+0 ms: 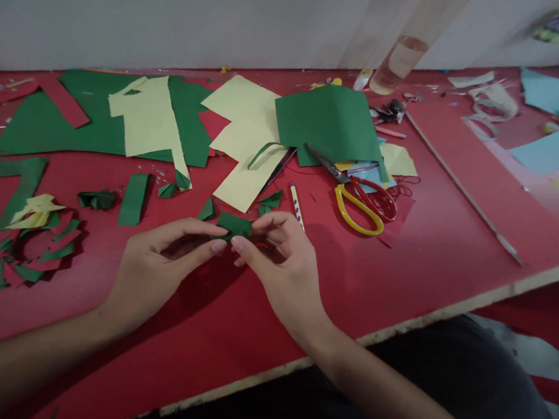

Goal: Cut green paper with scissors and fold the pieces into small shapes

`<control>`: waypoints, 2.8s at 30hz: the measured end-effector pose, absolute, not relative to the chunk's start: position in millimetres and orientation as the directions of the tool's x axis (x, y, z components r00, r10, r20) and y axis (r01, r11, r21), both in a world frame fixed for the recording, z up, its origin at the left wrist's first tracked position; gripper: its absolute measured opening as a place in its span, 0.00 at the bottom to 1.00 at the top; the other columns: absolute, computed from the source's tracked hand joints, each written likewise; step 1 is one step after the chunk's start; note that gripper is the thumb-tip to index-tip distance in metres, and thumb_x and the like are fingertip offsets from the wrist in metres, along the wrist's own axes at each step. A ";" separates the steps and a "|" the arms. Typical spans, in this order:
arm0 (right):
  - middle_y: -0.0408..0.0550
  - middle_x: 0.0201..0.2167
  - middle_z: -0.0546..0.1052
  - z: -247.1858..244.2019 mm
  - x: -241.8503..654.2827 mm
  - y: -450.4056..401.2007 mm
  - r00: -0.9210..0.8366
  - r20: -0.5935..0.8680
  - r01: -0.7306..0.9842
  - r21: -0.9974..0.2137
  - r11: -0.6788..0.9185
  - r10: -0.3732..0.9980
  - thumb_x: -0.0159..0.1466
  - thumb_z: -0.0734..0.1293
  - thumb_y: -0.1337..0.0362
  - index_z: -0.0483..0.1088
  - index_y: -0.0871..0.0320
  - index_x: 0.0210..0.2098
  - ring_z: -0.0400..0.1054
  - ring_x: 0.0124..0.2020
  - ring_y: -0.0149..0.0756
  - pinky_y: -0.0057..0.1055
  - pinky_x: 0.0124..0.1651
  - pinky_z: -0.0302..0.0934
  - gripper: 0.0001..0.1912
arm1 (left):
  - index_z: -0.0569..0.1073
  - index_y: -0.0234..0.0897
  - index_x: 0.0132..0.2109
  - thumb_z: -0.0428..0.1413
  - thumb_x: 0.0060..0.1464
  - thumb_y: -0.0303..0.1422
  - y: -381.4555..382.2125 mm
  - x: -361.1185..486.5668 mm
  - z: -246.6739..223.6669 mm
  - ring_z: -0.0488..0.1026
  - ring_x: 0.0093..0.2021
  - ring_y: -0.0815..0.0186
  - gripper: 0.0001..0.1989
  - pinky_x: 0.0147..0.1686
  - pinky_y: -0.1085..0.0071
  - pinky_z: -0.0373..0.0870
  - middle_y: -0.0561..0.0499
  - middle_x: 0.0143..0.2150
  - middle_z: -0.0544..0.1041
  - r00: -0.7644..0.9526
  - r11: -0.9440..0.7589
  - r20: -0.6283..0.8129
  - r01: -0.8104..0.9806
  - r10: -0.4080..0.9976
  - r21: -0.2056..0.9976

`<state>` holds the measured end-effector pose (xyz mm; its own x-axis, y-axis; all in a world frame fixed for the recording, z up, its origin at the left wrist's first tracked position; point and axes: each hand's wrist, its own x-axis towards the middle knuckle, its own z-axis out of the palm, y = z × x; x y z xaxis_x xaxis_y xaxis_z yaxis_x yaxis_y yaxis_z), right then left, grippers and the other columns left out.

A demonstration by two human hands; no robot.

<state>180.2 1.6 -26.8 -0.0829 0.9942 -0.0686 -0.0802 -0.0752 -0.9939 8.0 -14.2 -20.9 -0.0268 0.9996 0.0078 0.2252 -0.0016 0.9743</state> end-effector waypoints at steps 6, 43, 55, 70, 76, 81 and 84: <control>0.36 0.27 0.73 -25.8 178.7 2.6 -0.053 -0.085 -0.097 -0.991 -0.090 0.995 0.58 0.77 0.65 0.66 0.54 0.33 0.73 0.24 0.26 0.26 0.30 0.71 0.14 | 0.81 0.44 0.42 0.64 0.58 0.33 -15.4 8.4 -22.3 0.81 0.40 0.67 0.05 0.43 0.74 0.81 0.55 0.40 0.84 -0.056 0.003 0.008 0.210 0.998 0.978; 0.34 0.28 0.72 -31.9 180.6 1.0 -0.038 -0.054 -0.138 -0.989 -0.059 0.998 0.60 0.76 0.66 0.67 0.52 0.38 0.72 0.26 0.25 0.26 0.33 0.69 0.14 | 0.81 0.43 0.41 0.64 0.58 0.32 -18.0 9.0 -21.7 0.82 0.40 0.68 0.04 0.44 0.76 0.80 0.55 0.39 0.84 -0.078 0.002 0.009 0.139 0.997 0.990; 0.33 0.28 0.72 -32.2 179.7 1.7 -0.038 -0.073 -0.143 -0.987 -0.078 0.997 0.60 0.76 0.66 0.67 0.52 0.37 0.72 0.25 0.24 0.24 0.33 0.68 0.13 | 0.78 0.44 0.46 0.65 0.57 0.32 -18.3 11.2 -21.6 0.81 0.42 0.72 0.10 0.43 0.83 0.77 0.57 0.41 0.83 -0.057 -0.010 0.018 0.148 0.998 0.989; 0.33 0.28 0.71 -33.2 181.2 2.0 -0.026 -0.077 -0.191 -0.978 -0.081 0.997 0.60 0.77 0.66 0.68 0.53 0.37 0.70 0.25 0.22 0.22 0.33 0.68 0.13 | 0.76 0.44 0.47 0.62 0.60 0.31 -18.6 9.4 -21.2 0.82 0.36 0.74 0.09 0.40 0.85 0.77 0.59 0.35 0.85 0.015 0.069 -0.069 0.027 0.998 0.997; 0.33 0.28 0.73 -32.2 181.3 2.6 -0.068 -0.090 -0.179 -0.979 -0.101 0.994 0.60 0.77 0.67 0.68 0.52 0.37 0.72 0.25 0.22 0.21 0.32 0.69 0.14 | 0.73 0.43 0.52 0.63 0.60 0.32 -17.6 9.0 -20.3 0.80 0.35 0.74 0.13 0.38 0.85 0.76 0.59 0.33 0.83 0.046 0.052 -0.054 0.051 0.997 0.997; 0.32 0.26 0.74 -27.6 180.9 0.7 -0.119 -0.096 -0.153 -0.982 -0.114 0.988 0.59 0.77 0.67 0.67 0.53 0.38 0.73 0.26 0.22 0.19 0.32 0.69 0.15 | 0.73 0.44 0.53 0.60 0.62 0.31 -16.9 9.4 -21.0 0.78 0.32 0.76 0.12 0.35 0.86 0.73 0.62 0.27 0.79 0.066 0.027 -0.034 0.094 0.997 0.995; 0.32 0.26 0.74 -26.6 180.6 1.3 -0.128 -0.103 -0.182 -0.975 -0.125 0.986 0.59 0.77 0.68 0.67 0.53 0.38 0.73 0.26 0.22 0.19 0.32 0.70 0.16 | 0.73 0.45 0.52 0.60 0.63 0.30 -16.7 9.4 -22.3 0.78 0.31 0.77 0.12 0.35 0.86 0.72 0.63 0.26 0.78 0.068 0.000 -0.009 0.118 0.998 0.993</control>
